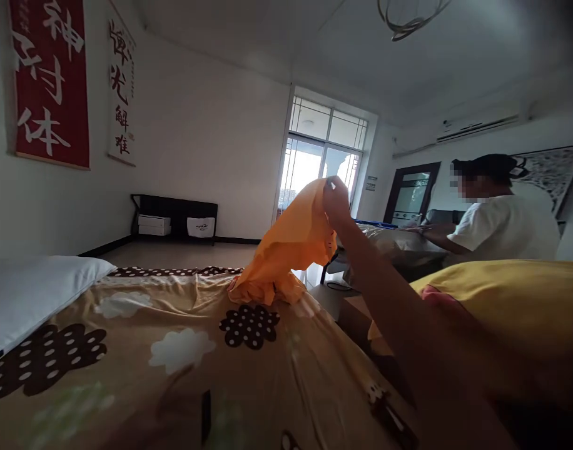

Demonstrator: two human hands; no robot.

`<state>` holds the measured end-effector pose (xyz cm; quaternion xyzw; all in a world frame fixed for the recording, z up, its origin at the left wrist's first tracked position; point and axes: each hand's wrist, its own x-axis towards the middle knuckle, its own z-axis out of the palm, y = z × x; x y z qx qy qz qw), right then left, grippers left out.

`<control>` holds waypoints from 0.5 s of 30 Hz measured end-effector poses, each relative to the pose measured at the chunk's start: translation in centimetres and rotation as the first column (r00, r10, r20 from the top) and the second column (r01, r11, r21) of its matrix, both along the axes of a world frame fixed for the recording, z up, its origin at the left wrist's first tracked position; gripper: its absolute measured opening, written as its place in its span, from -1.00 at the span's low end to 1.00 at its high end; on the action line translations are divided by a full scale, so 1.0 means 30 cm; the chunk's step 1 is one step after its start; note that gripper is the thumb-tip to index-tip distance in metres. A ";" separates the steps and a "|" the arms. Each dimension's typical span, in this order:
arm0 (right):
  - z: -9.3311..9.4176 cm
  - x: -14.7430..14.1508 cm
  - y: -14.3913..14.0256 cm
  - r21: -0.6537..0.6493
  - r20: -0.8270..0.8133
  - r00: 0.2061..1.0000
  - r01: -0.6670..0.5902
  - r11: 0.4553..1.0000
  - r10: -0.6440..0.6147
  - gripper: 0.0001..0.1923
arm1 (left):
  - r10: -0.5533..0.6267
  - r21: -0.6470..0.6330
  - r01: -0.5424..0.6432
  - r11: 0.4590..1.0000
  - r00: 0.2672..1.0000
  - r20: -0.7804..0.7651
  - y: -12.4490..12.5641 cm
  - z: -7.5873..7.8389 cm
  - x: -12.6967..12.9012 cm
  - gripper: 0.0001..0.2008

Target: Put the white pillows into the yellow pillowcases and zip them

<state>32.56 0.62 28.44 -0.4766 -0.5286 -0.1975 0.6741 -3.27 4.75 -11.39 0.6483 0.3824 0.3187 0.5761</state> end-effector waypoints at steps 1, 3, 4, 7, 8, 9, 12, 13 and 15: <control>0.035 -0.039 -0.027 0.011 0.001 0.999 -0.040 0.999 0.040 -0.83 | -0.014 0.048 0.014 0.999 1.000 -0.004 -0.030 0.007 -0.027 0.07; 0.096 -0.118 -0.082 0.048 0.003 0.990 -0.141 0.989 0.141 -0.83 | -0.037 0.238 0.049 0.970 0.998 -0.057 -0.072 0.056 -0.050 0.16; 0.123 -0.156 -0.108 0.065 0.008 0.982 -0.187 0.980 0.187 -0.83 | -0.027 0.368 0.065 0.928 0.994 -0.108 -0.084 0.098 -0.046 0.17; 0.193 -0.256 -0.185 0.083 0.030 0.959 -0.283 0.955 0.282 -0.81 | 0.148 0.695 0.107 0.711 0.943 -0.297 -0.079 0.265 0.014 0.14; 0.213 -0.282 -0.210 0.076 0.035 0.951 -0.310 0.948 0.308 -0.81 | 0.249 0.761 0.099 0.641 0.911 -0.328 -0.063 0.318 0.042 0.12; 0.232 -0.302 -0.235 0.074 0.035 0.944 -0.329 0.942 0.327 -0.80 | 0.359 0.809 0.066 0.584 0.873 -0.330 -0.041 0.360 0.069 0.11; 0.280 -0.324 -0.313 0.110 0.004 0.943 -0.332 0.937 0.333 -0.80 | 0.596 0.850 -0.176 0.497 0.781 -0.187 0.056 0.398 0.126 0.10; 0.291 -0.318 -0.339 0.131 -0.021 0.947 -0.315 0.940 0.320 -0.81 | 0.626 0.831 -0.267 0.487 0.770 -0.119 0.093 0.381 0.131 0.11; 0.307 -0.292 -0.389 0.148 -0.081 0.954 -0.275 0.950 0.289 -0.85 | 0.657 0.759 -0.427 0.492 0.754 -0.002 0.158 0.316 0.119 0.14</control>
